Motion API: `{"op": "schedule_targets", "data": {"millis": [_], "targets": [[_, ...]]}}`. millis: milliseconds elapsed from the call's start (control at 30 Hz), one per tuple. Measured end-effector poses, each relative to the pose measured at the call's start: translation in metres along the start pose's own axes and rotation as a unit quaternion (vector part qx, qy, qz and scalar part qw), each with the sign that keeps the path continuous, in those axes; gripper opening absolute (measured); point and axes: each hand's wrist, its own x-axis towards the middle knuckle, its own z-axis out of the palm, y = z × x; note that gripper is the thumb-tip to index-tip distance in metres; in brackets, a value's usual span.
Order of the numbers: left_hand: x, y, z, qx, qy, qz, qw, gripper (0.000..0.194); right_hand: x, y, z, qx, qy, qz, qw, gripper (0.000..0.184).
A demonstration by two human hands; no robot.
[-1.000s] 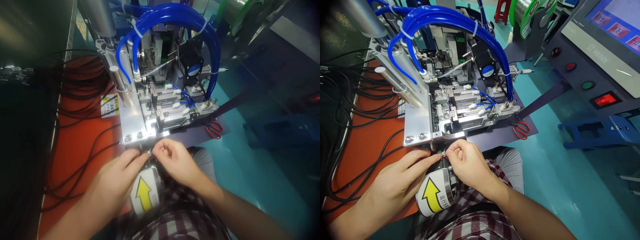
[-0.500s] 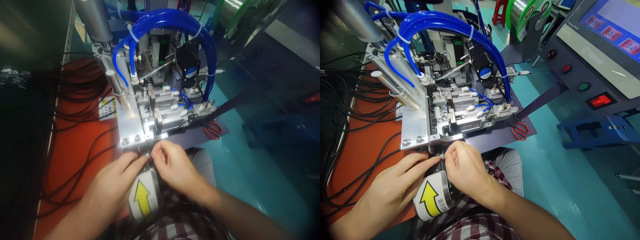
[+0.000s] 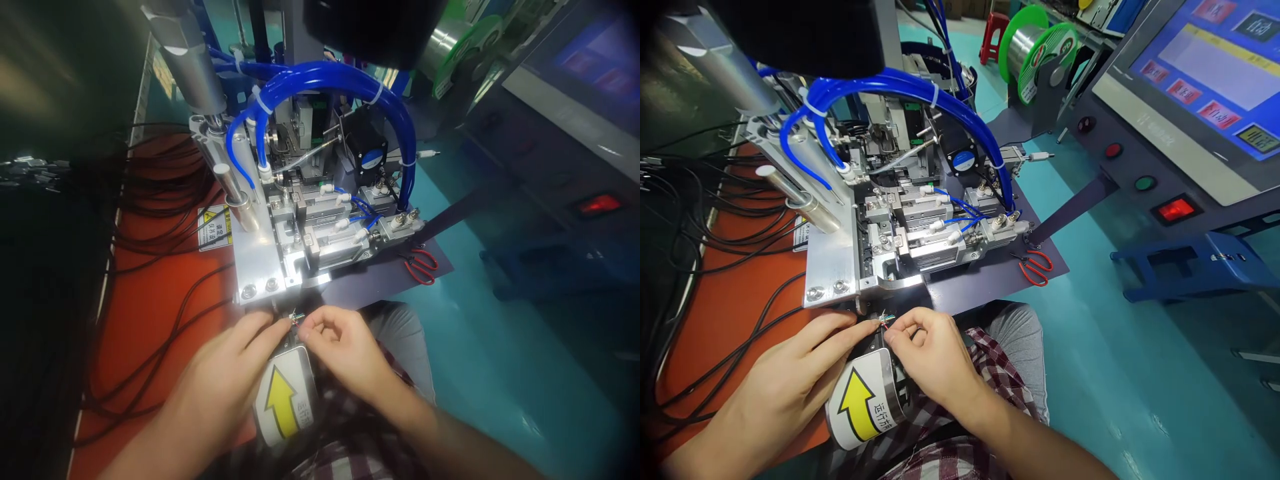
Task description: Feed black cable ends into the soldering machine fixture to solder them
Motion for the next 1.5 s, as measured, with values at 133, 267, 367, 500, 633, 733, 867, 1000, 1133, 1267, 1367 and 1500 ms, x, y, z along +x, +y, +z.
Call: {"op": "schedule_targets", "data": {"millis": [133,267,367,500,633,733,867,1000,1133,1267,1367,1500], "targets": [[0.001,0.000,-0.001,0.003,0.006,0.002,1.000,0.033,-0.003,-0.007,0.002,-0.136,0.067,-0.150,0.977,0.013],[0.001,-0.001,0.000,0.013,0.005,0.013,1.000,0.030,0.002,-0.015,-0.003,-0.230,0.088,-0.244,0.938,0.015],[0.000,-0.001,0.000,0.010,0.007,0.007,1.000,0.032,0.005,-0.015,-0.006,-0.195,0.065,-0.200,0.958,0.012],[0.000,-0.001,0.000,-0.009,0.004,-0.008,1.000,0.036,0.003,-0.011,-0.003,-0.132,0.058,-0.159,0.977,0.008],[0.000,0.000,0.000,-0.004,0.002,-0.009,1.000,0.036,0.006,-0.005,0.003,-0.047,0.053,-0.110,0.991,0.011],[-0.001,-0.001,-0.001,0.011,-0.003,-0.001,1.000,0.036,0.010,-0.002,0.004,0.026,0.028,-0.039,0.999,0.012],[-0.001,-0.002,0.000,0.014,-0.003,0.003,1.000,0.035,0.009,-0.005,-0.002,-0.059,0.025,-0.052,0.997,0.012],[0.000,-0.003,0.003,0.011,0.011,0.015,1.000,0.034,0.007,-0.011,-0.003,-0.121,0.069,-0.119,0.983,0.009],[0.002,-0.003,0.003,0.007,0.026,0.021,0.999,0.035,0.012,-0.008,0.009,-0.030,0.067,-0.094,0.993,0.011],[0.002,-0.003,0.002,-0.001,0.026,0.028,0.999,0.035,0.013,-0.003,0.015,-0.066,0.098,-0.154,0.981,0.012],[0.001,-0.003,0.003,-0.001,0.023,0.023,0.999,0.036,0.012,-0.001,0.013,-0.119,0.111,-0.194,0.967,0.013],[0.000,-0.003,0.003,0.014,0.013,0.018,1.000,0.037,0.018,-0.005,0.008,0.036,0.055,-0.050,0.997,0.015]]}}
